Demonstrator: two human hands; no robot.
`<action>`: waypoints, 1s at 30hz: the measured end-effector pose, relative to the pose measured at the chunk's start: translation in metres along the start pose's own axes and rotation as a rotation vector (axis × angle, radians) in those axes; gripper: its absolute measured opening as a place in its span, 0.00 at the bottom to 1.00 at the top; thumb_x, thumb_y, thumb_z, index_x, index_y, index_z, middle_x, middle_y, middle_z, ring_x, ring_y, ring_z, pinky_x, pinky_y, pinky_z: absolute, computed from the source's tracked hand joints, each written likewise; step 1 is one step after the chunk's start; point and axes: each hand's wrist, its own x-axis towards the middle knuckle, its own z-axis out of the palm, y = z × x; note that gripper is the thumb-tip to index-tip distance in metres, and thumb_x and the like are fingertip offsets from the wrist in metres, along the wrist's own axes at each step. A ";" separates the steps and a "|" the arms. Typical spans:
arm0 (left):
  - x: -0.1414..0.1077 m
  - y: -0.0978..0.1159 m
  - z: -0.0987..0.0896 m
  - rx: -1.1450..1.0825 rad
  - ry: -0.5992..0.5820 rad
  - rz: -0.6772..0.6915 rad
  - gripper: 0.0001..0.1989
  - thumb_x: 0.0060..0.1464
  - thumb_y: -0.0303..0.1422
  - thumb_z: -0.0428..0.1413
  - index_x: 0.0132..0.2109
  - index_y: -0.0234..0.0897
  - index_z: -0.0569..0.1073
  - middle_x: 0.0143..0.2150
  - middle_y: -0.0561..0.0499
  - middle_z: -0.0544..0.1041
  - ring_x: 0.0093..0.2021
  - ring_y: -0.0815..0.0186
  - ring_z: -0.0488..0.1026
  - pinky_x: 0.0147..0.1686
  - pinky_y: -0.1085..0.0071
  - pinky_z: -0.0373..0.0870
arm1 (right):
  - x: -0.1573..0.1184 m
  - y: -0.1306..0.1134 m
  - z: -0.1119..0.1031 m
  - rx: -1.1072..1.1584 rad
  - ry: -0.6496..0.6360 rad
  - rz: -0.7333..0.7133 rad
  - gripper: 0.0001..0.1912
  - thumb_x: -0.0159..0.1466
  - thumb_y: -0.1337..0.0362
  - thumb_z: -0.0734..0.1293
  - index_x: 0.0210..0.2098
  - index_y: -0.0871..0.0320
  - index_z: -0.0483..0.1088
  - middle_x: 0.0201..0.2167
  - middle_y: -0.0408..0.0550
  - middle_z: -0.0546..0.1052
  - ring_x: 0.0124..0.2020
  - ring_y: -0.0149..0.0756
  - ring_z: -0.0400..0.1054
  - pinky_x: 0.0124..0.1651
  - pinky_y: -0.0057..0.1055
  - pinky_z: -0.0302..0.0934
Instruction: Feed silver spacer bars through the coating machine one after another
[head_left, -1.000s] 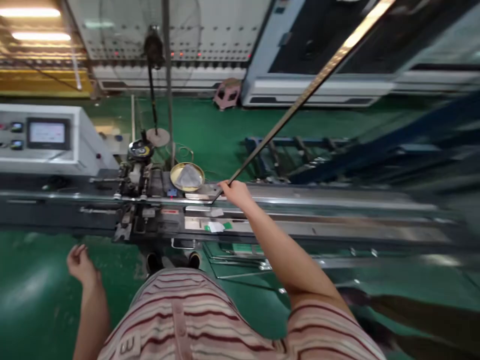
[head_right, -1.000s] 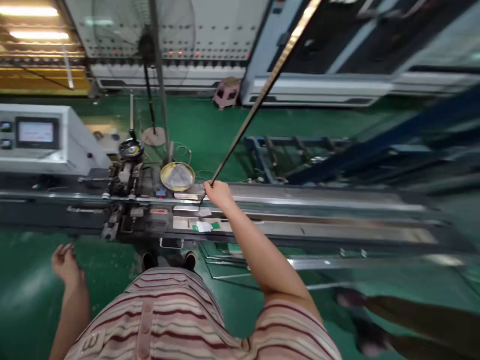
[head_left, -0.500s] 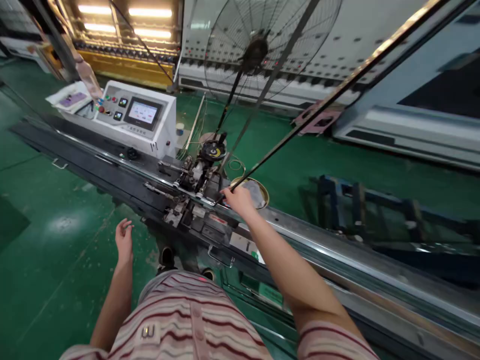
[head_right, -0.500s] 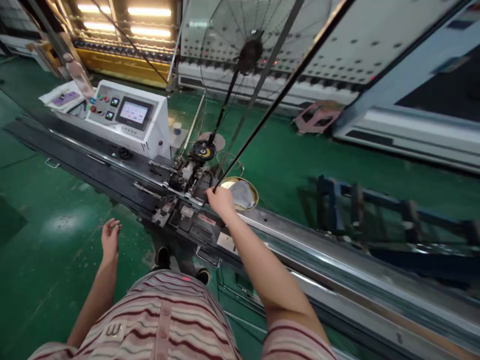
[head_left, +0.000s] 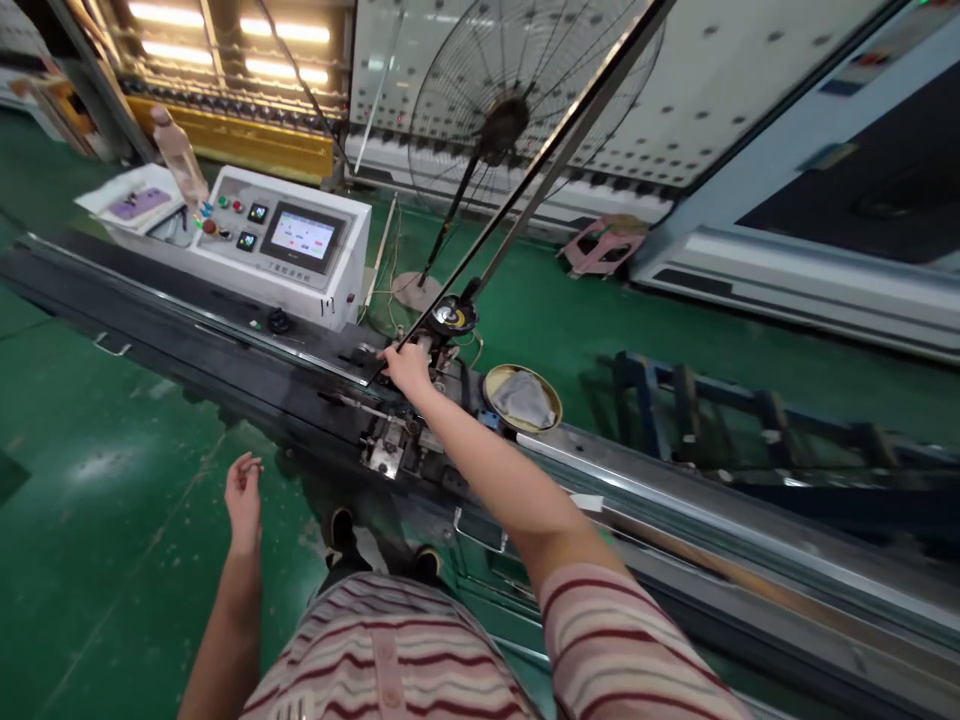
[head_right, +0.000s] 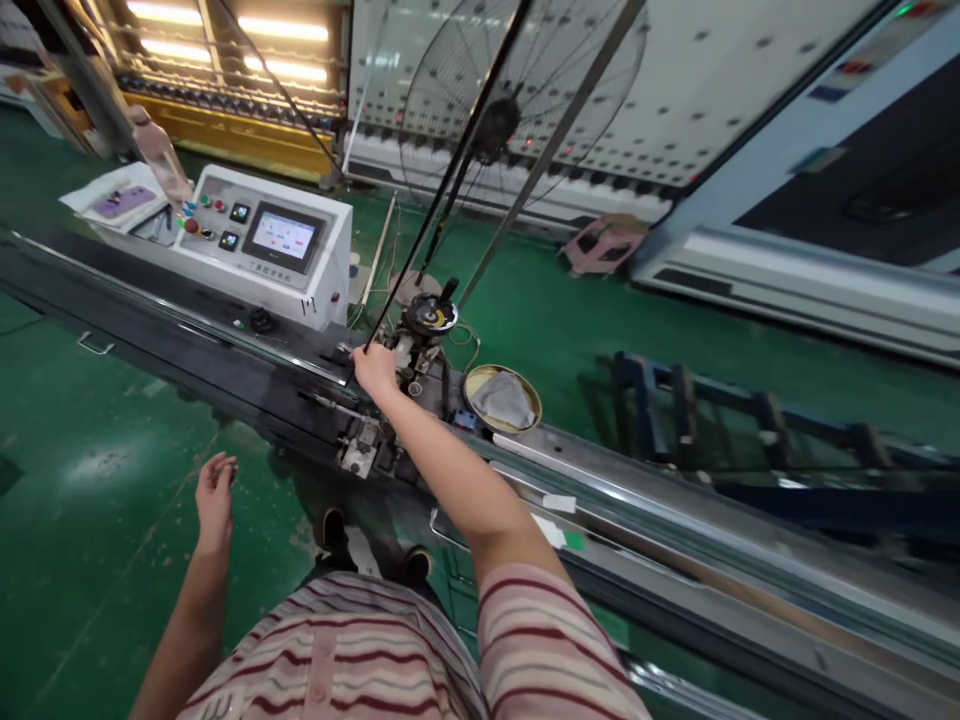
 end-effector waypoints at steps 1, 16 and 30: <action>0.002 0.003 0.001 0.004 -0.015 -0.003 0.24 0.53 0.43 0.62 0.55 0.39 0.73 0.49 0.44 0.77 0.43 0.64 0.75 0.56 0.62 0.69 | 0.001 -0.008 0.000 0.030 0.012 0.001 0.19 0.65 0.66 0.58 0.40 0.63 0.81 0.38 0.55 0.83 0.43 0.41 0.78 0.52 0.33 0.69; -0.185 0.107 -0.107 0.319 0.282 0.310 0.20 0.56 0.50 0.59 0.49 0.43 0.80 0.50 0.46 0.81 0.54 0.51 0.75 0.63 0.50 0.65 | -0.274 0.113 -0.170 0.238 -0.051 0.036 0.16 0.62 0.60 0.60 0.31 0.59 0.79 0.32 0.50 0.82 0.29 0.36 0.76 0.33 0.29 0.71; -0.379 0.391 -0.114 -0.279 -0.123 0.583 0.43 0.63 0.61 0.44 0.71 0.34 0.48 0.73 0.32 0.56 0.72 0.54 0.57 0.70 0.38 0.38 | -0.532 0.421 -0.100 -0.027 -0.093 0.005 0.18 0.56 0.44 0.58 0.20 0.47 0.69 0.28 0.57 0.80 0.40 0.58 0.79 0.46 0.48 0.69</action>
